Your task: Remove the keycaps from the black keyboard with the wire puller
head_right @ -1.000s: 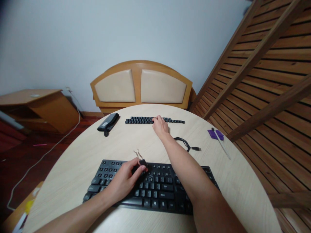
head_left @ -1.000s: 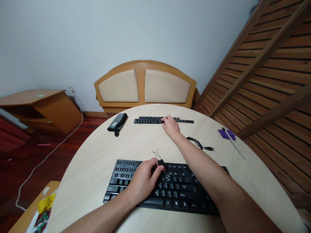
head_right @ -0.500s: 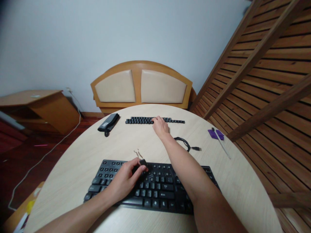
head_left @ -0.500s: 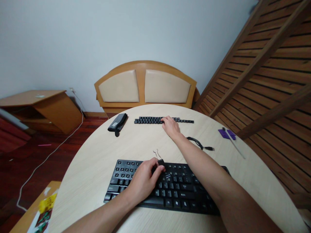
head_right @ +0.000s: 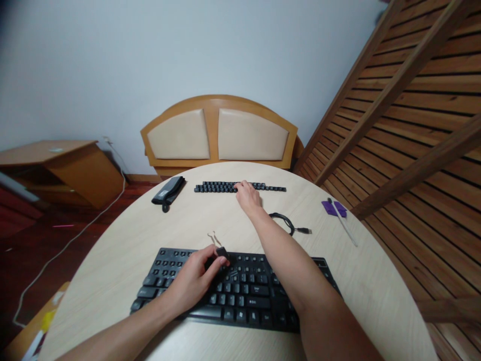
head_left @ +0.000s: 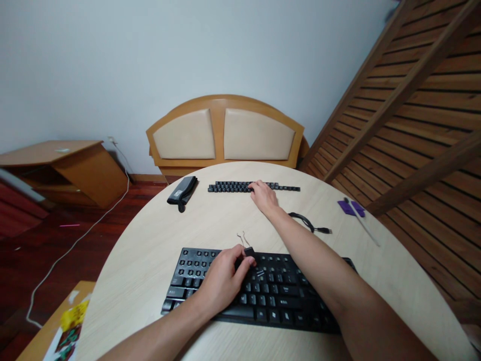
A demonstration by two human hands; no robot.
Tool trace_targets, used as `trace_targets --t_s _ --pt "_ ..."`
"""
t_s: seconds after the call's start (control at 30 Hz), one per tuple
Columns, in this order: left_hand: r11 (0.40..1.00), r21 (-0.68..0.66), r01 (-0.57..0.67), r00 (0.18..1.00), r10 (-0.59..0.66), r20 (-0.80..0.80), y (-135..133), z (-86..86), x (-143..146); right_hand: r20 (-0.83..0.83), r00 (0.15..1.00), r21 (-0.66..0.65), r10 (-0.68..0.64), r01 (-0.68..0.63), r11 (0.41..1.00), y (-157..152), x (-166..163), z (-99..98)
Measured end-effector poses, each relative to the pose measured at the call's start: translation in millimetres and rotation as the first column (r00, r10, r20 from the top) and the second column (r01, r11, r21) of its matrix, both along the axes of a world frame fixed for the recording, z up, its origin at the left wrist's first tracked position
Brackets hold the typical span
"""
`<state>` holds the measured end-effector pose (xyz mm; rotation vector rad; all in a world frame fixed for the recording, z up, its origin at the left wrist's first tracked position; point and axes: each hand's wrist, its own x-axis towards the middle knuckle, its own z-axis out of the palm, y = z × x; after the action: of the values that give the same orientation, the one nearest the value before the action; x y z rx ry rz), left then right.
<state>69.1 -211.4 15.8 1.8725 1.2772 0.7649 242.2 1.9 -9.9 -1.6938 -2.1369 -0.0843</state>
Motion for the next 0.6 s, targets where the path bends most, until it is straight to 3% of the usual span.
trace_targets --t_s 0.2,0.4,0.6 --pt "1.0 -0.007 -0.009 1.0 0.009 -0.027 -0.4 1.5 0.3 0.013 1.0 -0.023 -0.013 0.014 1.0 -4.8 -1.3 5.4" --pt "1.0 0.014 -0.006 0.999 0.007 -0.036 -1.5 2.6 0.2 0.05 0.999 -0.083 -0.019 0.023 0.996 -13.3 5.4 23.7" --pt "1.0 0.027 0.009 1.0 -0.008 -0.02 -1.0 1.4 -0.7 0.089 0.996 -0.182 0.024 -0.007 0.983 -51.6 23.0 46.8"
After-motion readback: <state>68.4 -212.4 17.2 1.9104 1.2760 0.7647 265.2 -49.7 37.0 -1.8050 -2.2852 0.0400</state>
